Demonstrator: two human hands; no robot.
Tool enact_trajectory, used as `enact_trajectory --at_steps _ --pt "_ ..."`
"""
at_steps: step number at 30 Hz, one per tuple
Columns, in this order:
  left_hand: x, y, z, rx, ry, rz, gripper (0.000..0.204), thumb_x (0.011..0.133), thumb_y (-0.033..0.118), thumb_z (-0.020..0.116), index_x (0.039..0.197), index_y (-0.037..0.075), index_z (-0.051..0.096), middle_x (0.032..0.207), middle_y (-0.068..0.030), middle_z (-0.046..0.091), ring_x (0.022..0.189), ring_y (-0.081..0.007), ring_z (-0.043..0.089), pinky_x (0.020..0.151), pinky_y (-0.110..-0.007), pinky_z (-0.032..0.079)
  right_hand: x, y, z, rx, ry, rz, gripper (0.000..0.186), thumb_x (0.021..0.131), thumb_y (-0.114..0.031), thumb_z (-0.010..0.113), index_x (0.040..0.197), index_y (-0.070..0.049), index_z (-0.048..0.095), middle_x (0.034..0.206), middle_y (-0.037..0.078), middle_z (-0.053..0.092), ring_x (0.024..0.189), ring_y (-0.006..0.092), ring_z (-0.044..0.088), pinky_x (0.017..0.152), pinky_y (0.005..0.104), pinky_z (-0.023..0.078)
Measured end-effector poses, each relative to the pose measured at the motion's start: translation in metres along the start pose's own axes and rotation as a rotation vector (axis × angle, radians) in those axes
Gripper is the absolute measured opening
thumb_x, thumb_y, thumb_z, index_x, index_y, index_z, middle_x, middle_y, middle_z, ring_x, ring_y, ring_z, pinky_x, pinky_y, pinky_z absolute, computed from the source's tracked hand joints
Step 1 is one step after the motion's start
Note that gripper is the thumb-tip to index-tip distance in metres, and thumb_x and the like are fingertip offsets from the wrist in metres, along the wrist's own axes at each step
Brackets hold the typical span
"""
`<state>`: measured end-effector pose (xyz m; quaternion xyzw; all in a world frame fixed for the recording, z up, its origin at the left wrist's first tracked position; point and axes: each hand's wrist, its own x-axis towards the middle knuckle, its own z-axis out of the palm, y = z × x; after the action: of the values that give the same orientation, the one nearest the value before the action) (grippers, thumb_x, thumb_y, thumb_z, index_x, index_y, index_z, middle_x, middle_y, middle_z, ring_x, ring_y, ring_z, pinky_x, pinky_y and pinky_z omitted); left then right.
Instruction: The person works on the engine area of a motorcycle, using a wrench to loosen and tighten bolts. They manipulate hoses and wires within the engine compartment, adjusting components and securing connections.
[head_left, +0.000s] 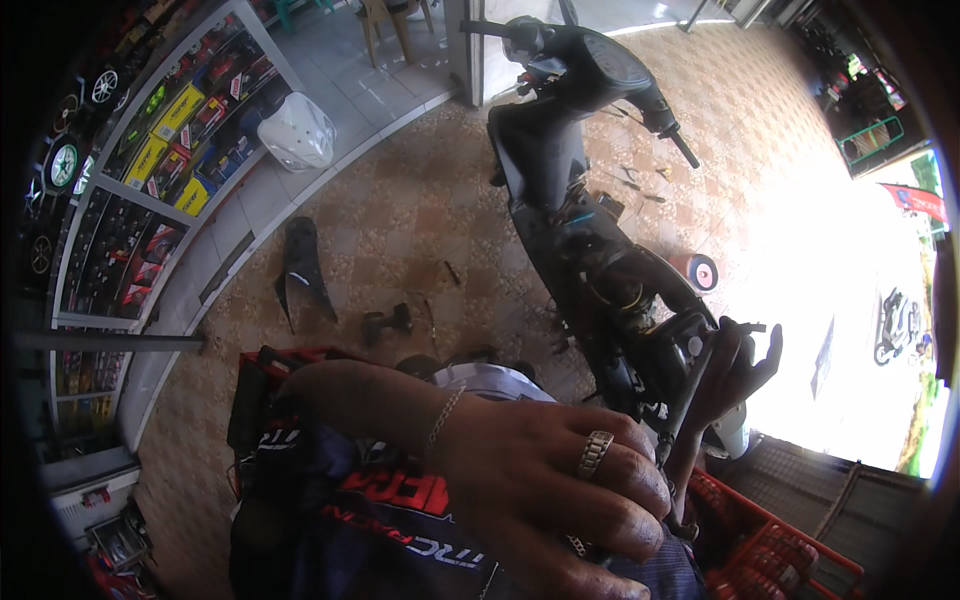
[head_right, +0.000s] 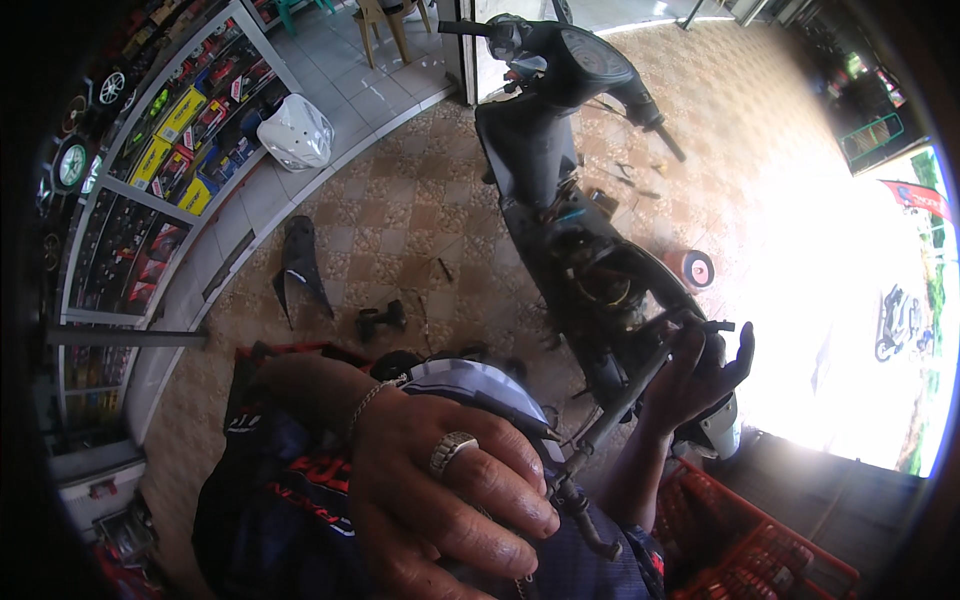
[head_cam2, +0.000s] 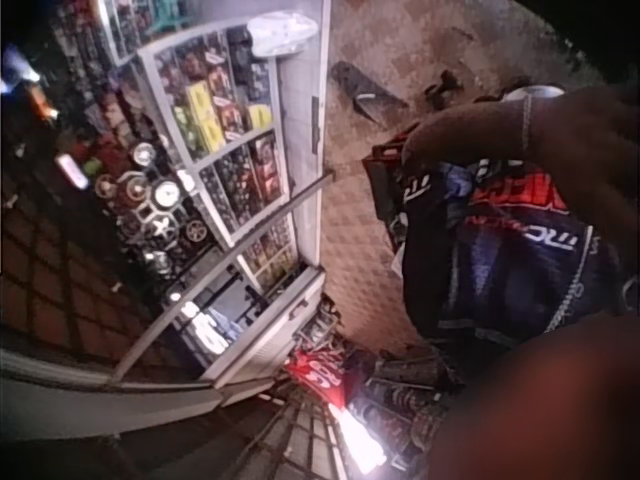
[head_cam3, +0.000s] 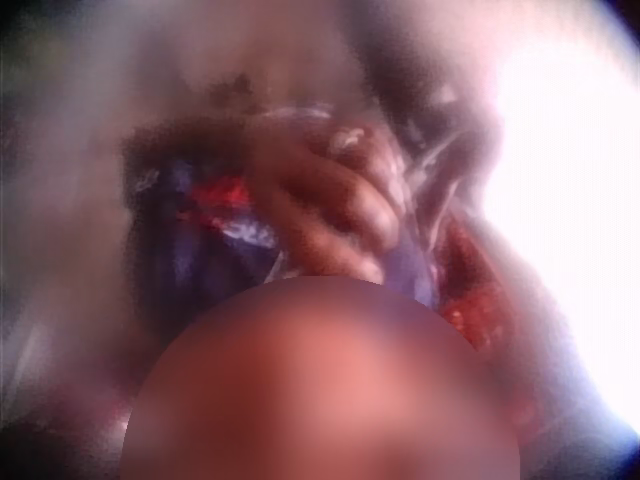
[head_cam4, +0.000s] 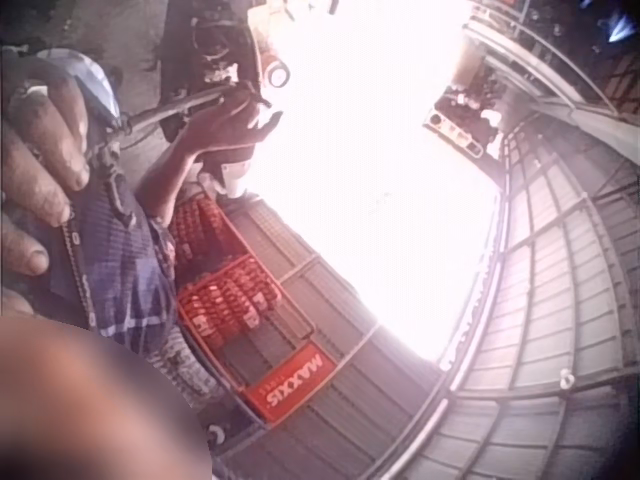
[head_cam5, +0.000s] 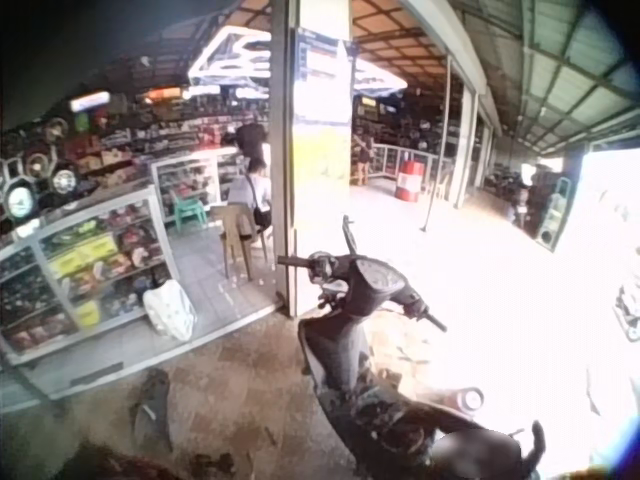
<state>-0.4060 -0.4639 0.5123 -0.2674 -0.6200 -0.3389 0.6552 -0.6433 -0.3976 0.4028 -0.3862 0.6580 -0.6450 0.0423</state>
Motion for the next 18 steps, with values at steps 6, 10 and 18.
enact_trajectory --at_steps 6,10,18 --pt "0.001 0.006 -0.010 -0.035 0.013 0.014 0.024 0.100 0.024 0.070 0.111 0.004 0.076 0.104 -0.0151 0.069 0.092 -0.0280 0.067 0.077 -0.041 0.055 -0.002 0.000 0.009 -0.172 -0.081 -0.104 0.051 0.101 0.001 0.056 0.147 -0.003 0.036 0.099 0.020 0.072 0.090 0.0203 0.070 0.076 0.0306 0.058" --pt "-0.002 0.009 -0.013 -0.019 0.024 0.022 0.026 0.100 0.026 0.071 0.112 0.004 0.076 0.104 -0.0149 0.068 0.091 -0.0278 0.067 0.076 -0.040 0.056 -0.005 -0.005 0.017 -0.015 -0.055 0.046 0.052 0.101 0.002 0.056 0.148 -0.002 0.034 0.100 0.020 0.072 0.090 0.0210 0.070 0.079 0.0317 0.059" --pt "-0.002 0.015 -0.020 -0.005 0.017 -0.038 0.026 0.098 0.025 0.072 0.114 0.005 0.076 0.105 -0.0146 0.069 0.091 -0.0265 0.066 0.077 -0.040 0.056 -0.004 -0.006 0.022 -0.123 -0.113 -0.035 0.056 0.102 0.001 0.056 0.151 -0.004 0.028 0.101 0.020 0.072 0.084 0.0208 0.070 0.077 0.0323 0.060"
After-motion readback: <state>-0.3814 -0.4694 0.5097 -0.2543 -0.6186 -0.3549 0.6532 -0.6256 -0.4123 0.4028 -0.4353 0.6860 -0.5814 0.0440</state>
